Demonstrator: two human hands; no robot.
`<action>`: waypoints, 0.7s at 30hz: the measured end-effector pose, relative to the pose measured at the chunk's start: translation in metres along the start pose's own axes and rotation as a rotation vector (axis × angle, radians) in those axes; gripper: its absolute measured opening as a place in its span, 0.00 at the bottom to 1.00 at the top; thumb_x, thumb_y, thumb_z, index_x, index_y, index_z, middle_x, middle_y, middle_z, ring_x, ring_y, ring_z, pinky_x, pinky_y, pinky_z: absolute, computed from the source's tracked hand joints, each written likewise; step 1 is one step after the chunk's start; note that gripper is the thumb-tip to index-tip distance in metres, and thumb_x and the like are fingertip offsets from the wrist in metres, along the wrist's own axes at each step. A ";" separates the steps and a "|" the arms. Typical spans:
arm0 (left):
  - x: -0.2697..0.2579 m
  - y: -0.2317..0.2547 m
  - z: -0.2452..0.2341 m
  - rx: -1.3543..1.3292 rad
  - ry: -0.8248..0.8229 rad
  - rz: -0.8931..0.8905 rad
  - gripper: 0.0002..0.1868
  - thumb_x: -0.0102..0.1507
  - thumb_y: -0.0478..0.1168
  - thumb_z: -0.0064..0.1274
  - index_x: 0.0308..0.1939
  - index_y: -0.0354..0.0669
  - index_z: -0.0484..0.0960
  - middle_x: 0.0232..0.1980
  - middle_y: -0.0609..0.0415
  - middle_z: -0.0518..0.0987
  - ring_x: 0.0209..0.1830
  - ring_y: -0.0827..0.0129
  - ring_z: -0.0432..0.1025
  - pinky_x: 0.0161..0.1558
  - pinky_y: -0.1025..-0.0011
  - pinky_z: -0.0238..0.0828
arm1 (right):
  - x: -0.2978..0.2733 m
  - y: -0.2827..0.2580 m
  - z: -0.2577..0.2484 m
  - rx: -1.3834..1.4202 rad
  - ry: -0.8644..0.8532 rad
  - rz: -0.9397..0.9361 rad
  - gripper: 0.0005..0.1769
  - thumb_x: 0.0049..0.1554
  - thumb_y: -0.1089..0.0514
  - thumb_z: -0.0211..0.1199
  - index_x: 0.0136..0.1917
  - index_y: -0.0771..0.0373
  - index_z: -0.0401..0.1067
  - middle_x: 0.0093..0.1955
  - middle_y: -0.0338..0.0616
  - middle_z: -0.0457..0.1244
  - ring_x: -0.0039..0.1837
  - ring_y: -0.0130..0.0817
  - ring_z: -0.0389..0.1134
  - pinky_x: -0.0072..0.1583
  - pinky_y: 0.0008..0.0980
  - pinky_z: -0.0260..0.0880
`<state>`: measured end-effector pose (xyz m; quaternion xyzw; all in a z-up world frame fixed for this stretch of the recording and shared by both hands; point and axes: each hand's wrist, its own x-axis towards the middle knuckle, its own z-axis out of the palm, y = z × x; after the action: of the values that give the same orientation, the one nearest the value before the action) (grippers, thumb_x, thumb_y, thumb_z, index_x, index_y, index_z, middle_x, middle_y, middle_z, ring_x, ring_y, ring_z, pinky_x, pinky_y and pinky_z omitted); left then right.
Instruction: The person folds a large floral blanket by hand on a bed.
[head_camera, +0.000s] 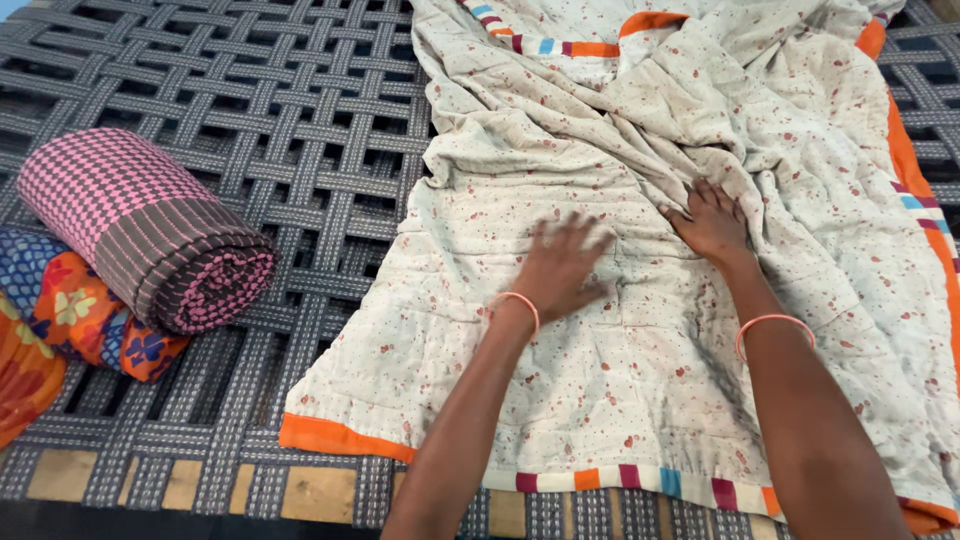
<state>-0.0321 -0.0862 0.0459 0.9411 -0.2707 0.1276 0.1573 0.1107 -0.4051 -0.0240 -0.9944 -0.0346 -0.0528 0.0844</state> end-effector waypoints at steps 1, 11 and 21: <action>-0.004 0.006 0.004 -0.007 -0.075 0.034 0.38 0.63 0.64 0.48 0.75 0.56 0.64 0.79 0.47 0.56 0.80 0.50 0.47 0.73 0.40 0.36 | 0.002 0.000 -0.001 0.000 -0.002 0.000 0.44 0.63 0.28 0.47 0.76 0.64 0.59 0.86 0.46 0.43 0.85 0.48 0.39 0.81 0.55 0.34; -0.005 0.001 0.018 -0.025 -0.169 0.075 0.25 0.68 0.61 0.42 0.68 0.69 0.74 0.77 0.55 0.64 0.79 0.56 0.53 0.75 0.43 0.42 | 0.073 0.012 -0.006 0.051 -0.220 0.097 0.39 0.64 0.34 0.33 0.83 0.50 0.43 0.87 0.39 0.34 0.86 0.43 0.31 0.80 0.54 0.33; -0.005 0.002 0.004 -0.046 -0.131 0.062 0.27 0.67 0.60 0.45 0.68 0.61 0.75 0.77 0.54 0.66 0.79 0.57 0.55 0.77 0.45 0.43 | 0.060 0.001 0.020 -0.061 0.348 -0.103 0.33 0.70 0.40 0.43 0.77 0.63 0.64 0.79 0.57 0.54 0.80 0.56 0.50 0.76 0.58 0.44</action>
<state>-0.0369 -0.0867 0.0413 0.9347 -0.3123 0.0642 0.1570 0.1720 -0.3994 -0.0373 -0.9694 -0.0686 -0.2291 0.0561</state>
